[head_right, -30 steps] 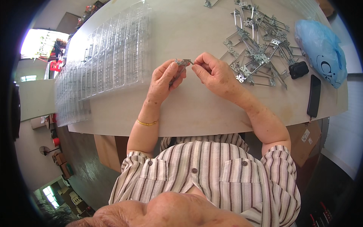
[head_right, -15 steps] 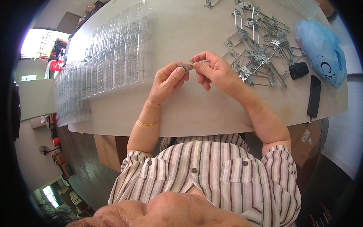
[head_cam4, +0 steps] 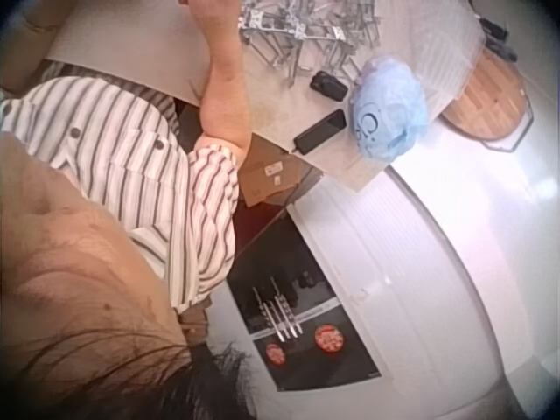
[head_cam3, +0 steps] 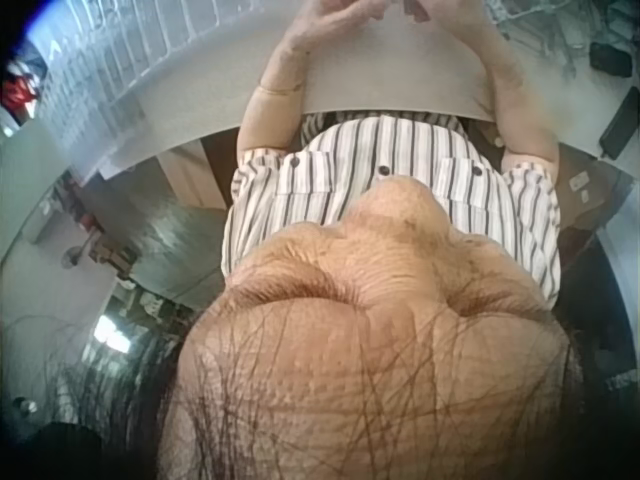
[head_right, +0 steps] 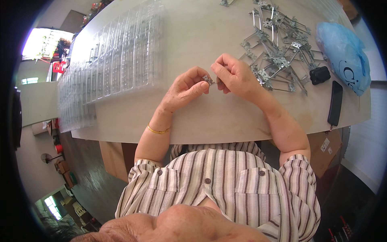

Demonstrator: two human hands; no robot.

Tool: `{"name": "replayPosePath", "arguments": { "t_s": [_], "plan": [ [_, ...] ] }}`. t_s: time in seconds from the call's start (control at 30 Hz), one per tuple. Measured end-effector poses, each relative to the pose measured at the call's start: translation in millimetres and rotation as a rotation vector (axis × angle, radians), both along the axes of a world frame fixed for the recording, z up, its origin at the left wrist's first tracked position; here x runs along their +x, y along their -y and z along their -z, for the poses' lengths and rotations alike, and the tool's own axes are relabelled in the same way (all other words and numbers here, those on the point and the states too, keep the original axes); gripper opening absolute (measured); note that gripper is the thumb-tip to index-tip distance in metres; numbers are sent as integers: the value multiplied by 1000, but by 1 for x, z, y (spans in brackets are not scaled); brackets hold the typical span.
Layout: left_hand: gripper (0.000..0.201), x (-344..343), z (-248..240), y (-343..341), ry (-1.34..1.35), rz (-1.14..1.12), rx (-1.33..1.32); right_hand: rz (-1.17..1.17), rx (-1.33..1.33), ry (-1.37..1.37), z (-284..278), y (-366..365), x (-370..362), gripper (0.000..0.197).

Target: Manually assemble small metal bracket components and place them into a plastic organizer tray.

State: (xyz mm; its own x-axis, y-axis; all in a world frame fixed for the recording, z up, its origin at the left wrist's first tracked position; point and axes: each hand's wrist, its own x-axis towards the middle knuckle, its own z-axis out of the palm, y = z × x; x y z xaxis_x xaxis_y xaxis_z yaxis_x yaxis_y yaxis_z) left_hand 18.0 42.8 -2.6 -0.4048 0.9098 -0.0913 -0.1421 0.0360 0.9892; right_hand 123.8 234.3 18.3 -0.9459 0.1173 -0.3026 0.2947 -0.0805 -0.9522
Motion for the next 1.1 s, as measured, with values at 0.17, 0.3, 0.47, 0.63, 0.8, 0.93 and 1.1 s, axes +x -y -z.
{"name": "replayPosePath", "arguments": {
  "t_s": [0.17, 0.3, 0.47, 0.63, 0.8, 0.93, 1.1],
  "plan": [
    [32, 2, -3, -2, -11, 50, 70, 232, 268, -241, 2, 0, -1, 19],
    [38, -3, -8, -3, 185, -108, -10, 298, 70, -229, -8, 0, 0, 15],
    [37, -7, -3, -4, 329, -197, 47, 225, 76, -421, 0, 10, 3, 13],
    [37, -4, -2, -5, 362, -159, 97, 218, 177, -528, 9, 17, 4, 12],
    [37, -4, -2, -3, 345, -165, 115, 234, 555, -758, 15, 16, 1, 16],
    [37, -4, -1, -5, 336, -181, 120, 258, 694, -817, 19, 15, 1, 18],
    [35, -6, 2, -3, 343, -163, 147, 268, 784, -820, 17, 17, 1, 20]
  ]
}}
